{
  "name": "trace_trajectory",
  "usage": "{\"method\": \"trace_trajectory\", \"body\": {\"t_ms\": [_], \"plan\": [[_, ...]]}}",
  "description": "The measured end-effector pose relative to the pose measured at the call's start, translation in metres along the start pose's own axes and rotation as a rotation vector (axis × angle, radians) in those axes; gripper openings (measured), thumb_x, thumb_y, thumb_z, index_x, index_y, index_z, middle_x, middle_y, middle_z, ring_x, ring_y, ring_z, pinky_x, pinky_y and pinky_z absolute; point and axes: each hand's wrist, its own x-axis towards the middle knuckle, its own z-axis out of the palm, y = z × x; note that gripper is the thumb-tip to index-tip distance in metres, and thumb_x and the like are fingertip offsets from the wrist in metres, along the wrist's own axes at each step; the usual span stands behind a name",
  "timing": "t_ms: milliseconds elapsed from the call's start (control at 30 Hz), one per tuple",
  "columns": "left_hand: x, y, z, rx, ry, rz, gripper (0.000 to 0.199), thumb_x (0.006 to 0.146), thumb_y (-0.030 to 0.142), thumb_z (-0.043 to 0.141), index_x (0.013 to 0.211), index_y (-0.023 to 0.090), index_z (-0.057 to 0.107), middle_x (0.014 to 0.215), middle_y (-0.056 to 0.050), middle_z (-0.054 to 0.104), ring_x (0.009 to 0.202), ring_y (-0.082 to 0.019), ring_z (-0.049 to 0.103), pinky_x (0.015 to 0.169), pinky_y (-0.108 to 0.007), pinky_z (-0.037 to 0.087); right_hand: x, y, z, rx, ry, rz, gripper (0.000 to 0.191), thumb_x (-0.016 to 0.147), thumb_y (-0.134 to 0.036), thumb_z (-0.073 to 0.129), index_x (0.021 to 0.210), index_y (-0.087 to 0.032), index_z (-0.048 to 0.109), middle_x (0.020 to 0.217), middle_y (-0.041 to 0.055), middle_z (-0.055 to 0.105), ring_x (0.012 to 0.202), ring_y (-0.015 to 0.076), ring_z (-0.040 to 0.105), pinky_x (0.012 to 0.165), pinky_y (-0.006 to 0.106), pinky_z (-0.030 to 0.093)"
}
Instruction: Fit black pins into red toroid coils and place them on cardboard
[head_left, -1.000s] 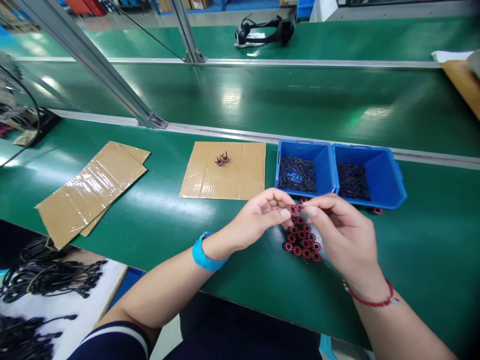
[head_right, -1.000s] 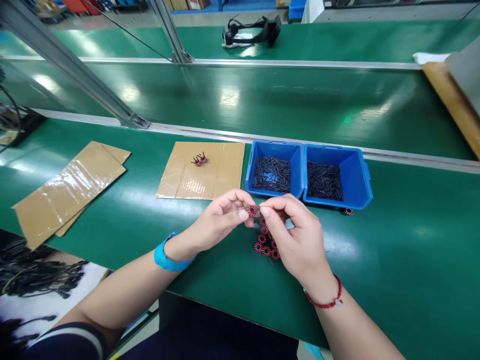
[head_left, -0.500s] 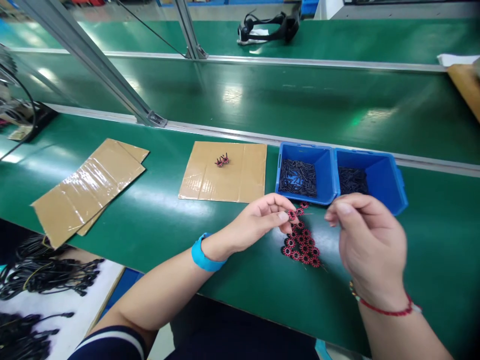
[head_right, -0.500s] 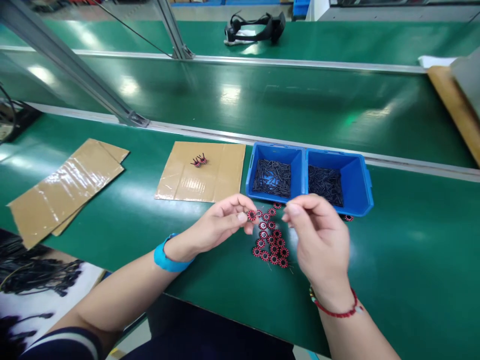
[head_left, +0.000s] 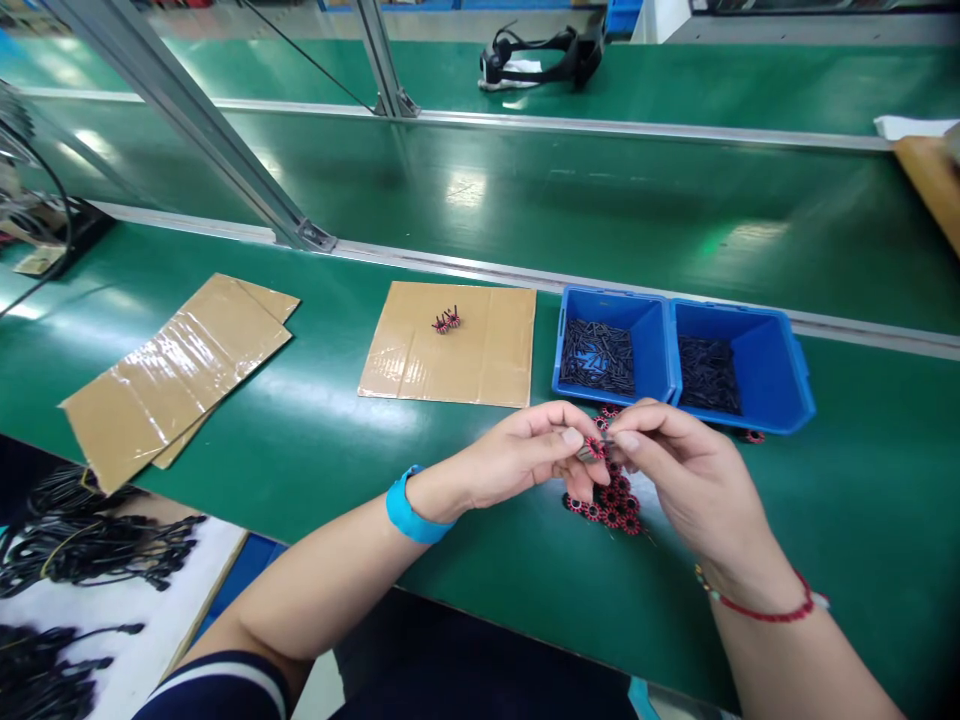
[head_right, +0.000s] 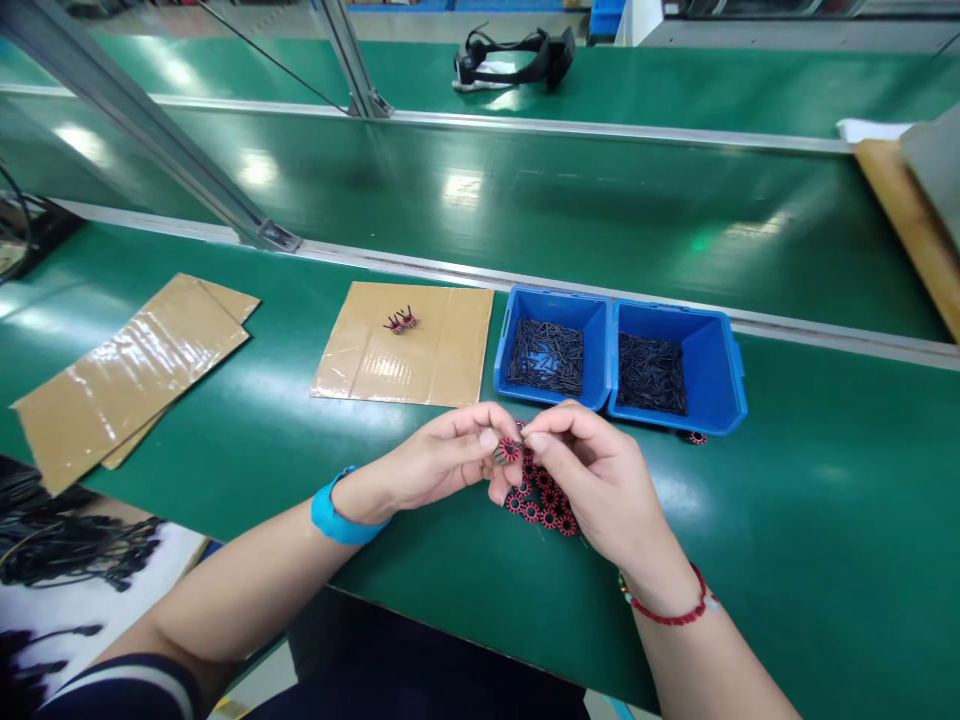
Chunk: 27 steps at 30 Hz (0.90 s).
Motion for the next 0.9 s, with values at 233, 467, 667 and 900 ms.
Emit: {"method": "trace_trajectory", "body": {"t_ms": [233,467,667,900], "plan": [[0.002,-0.001,-0.004,-0.053,-0.037,-0.035,0.034,0.089,0.047,0.072,0.098,0.015,0.064,0.076,-0.004,0.072,0.058,-0.012,0.066,0.058,-0.024,0.05,0.005,0.007,-0.008,0.034,0.101,0.058,0.005,0.087,-0.032,0.077,0.09,-0.029,0.079,0.082,-0.0008,0.072,0.07,0.0107,0.065,0.064,0.021,0.054],[0.001,0.001,-0.004,-0.038,-0.055,-0.182,0.04,0.088,0.052,0.071,0.092,0.013,0.065,0.064,-0.001,0.067,0.047,-0.008,0.057,0.048,-0.021,0.042,0.002,0.004,-0.002,-0.014,-0.205,-0.024,0.021,0.093,-0.026,0.07,0.106,-0.04,0.079,0.105,0.001,0.07,0.099,0.0142,0.067,0.085,0.027,0.057],[0.001,-0.001,-0.002,-0.026,-0.061,-0.311,0.045,0.084,0.057,0.073,0.088,0.013,0.065,0.062,-0.001,0.065,0.047,-0.009,0.057,0.045,-0.022,0.039,0.0,0.005,-0.001,-0.035,-0.278,0.02,0.01,0.094,-0.028,0.069,0.092,-0.03,0.079,0.108,0.0043,0.071,0.099,0.0176,0.069,0.089,0.034,0.058],[0.003,-0.003,-0.007,-0.059,0.041,-0.261,0.036,0.086,0.049,0.073,0.09,0.014,0.066,0.063,0.0,0.063,0.048,-0.007,0.053,0.047,-0.021,0.034,0.005,0.002,-0.017,-0.154,0.107,-0.156,0.009,0.095,-0.029,0.066,0.09,-0.027,0.073,0.095,0.0023,0.073,0.094,0.0178,0.069,0.086,0.032,0.056]]}}
